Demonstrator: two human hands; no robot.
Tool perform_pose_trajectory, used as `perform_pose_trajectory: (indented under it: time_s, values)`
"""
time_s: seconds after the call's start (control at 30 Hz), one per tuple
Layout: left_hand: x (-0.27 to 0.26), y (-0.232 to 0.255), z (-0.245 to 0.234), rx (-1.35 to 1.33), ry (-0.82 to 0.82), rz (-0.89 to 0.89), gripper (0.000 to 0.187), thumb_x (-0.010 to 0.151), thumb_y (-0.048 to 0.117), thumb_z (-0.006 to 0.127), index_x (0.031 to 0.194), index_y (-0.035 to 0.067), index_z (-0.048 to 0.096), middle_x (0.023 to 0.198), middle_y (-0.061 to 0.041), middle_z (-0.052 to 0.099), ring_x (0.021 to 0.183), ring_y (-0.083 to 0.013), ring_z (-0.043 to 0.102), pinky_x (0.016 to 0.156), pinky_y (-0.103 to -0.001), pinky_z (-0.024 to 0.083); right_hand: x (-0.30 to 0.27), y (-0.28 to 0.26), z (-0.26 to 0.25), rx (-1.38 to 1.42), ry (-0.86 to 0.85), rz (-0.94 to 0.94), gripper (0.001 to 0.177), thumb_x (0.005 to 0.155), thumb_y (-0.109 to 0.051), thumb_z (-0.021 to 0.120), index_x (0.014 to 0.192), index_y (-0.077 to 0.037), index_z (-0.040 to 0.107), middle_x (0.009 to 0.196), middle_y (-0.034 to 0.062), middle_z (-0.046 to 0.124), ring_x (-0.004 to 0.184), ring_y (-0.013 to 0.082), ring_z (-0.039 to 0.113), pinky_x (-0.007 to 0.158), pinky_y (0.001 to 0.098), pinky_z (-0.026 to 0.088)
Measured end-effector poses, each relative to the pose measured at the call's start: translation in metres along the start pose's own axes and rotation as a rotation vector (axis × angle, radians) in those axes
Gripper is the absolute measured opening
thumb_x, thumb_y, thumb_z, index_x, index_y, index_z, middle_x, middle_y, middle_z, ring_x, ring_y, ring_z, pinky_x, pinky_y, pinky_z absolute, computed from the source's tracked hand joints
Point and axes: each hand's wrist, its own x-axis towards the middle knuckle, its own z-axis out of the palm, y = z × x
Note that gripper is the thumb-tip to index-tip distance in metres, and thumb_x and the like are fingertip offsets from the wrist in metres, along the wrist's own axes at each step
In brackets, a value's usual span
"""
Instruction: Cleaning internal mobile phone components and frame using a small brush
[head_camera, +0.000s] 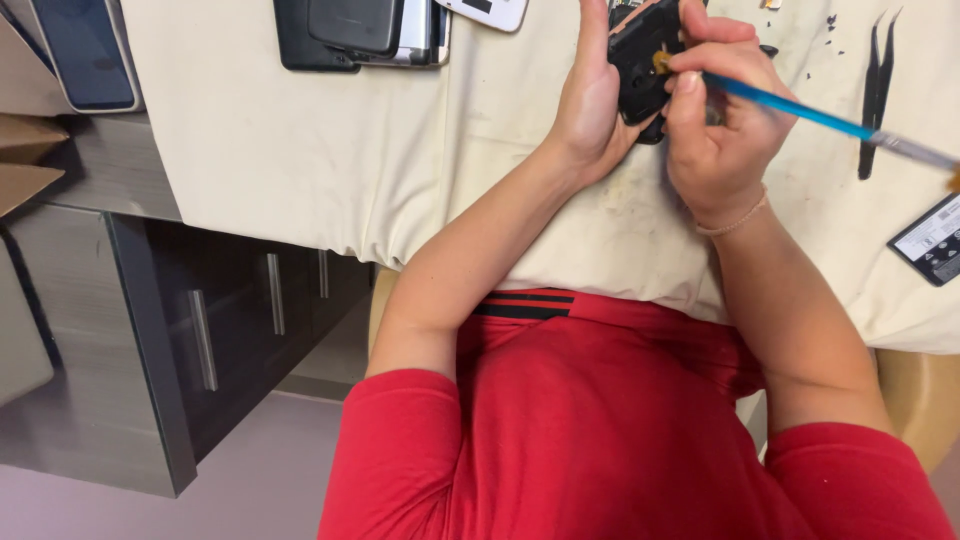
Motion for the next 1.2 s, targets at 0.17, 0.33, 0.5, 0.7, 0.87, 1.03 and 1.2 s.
perform_pose_trajectory:
  time_s: [0.17,0.33,0.5,0.7,0.87,1.03,1.2]
  values:
    - [0.004,-0.006,-0.007,-0.133,-0.334,0.059,0.099,0.112,0.072,0.017,0.115,-0.013,0.067,0.119,-0.035,0.069,0.121,-0.0448,0.061,0.115,-0.051,0.040,-0.010,-0.006,0.000,0.004,-0.109,0.068,0.017,0.108,0.004,0.056,0.100,0.013,0.068,0.095,0.0236,0.069,0.086,0.0374,0.064,0.083,0.0458,0.051]
    - [0.006,-0.006,-0.011,-0.087,0.032,-0.022,0.070,0.102,0.071,0.046,0.103,0.006,0.072,0.093,-0.008,0.074,0.076,-0.0181,0.066,0.067,-0.033,0.053,-0.004,-0.002,0.000,-0.035,0.010,0.036,0.020,0.109,0.002,0.053,0.103,0.015,0.067,0.084,0.0244,0.063,0.085,0.0383,0.063,0.093,0.0498,0.055]
    - [0.004,-0.021,-0.010,-0.035,-0.347,0.196,0.085,0.120,0.058,0.019,0.126,-0.015,0.063,0.120,-0.035,0.071,0.120,-0.0411,0.066,0.117,-0.051,0.044,-0.005,-0.014,-0.001,-0.013,-0.092,0.053,0.016,0.108,0.006,0.055,0.105,0.014,0.069,0.094,0.0254,0.072,0.085,0.0363,0.067,0.079,0.0433,0.053]
    - [-0.010,-0.002,0.003,0.589,-0.166,0.267,0.090,0.110,0.073,0.018,0.135,0.003,0.069,0.137,-0.011,0.072,0.129,-0.0212,0.067,0.118,-0.033,0.049,0.000,-0.010,0.004,0.107,0.164,0.150,0.019,0.112,0.001,0.051,0.110,0.017,0.061,0.106,0.0299,0.063,0.077,0.0321,0.063,0.071,0.0384,0.057]
    - [-0.024,0.005,0.017,0.596,-0.190,0.250,0.106,0.094,0.090,0.020,0.141,0.005,0.064,0.080,-0.006,0.055,0.064,-0.0161,0.053,0.062,-0.029,0.048,-0.013,-0.008,0.003,0.269,0.148,0.186,0.014,0.110,0.002,0.050,0.108,0.012,0.059,0.088,0.0287,0.057,0.070,0.0323,0.059,0.069,0.0399,0.049]
    - [-0.024,0.004,0.014,0.529,-0.212,0.196,0.105,0.093,0.088,0.025,0.145,0.004,0.060,0.082,-0.003,0.042,0.058,-0.0196,0.054,0.052,-0.032,0.055,-0.018,-0.014,-0.002,0.208,0.190,0.181,0.013,0.103,0.005,0.051,0.097,0.012,0.060,0.085,0.0266,0.060,0.055,0.0261,0.057,0.050,0.0319,0.043]
    - [-0.027,0.003,0.019,0.780,-0.212,0.262,0.100,0.098,0.086,0.013,0.141,0.012,0.063,0.079,-0.007,0.065,0.068,-0.0166,0.063,0.066,-0.028,0.050,-0.009,-0.010,-0.006,0.170,0.220,0.310,0.015,0.112,0.001,0.049,0.108,0.013,0.057,0.092,0.0262,0.056,0.059,0.0255,0.055,0.050,0.0316,0.046]
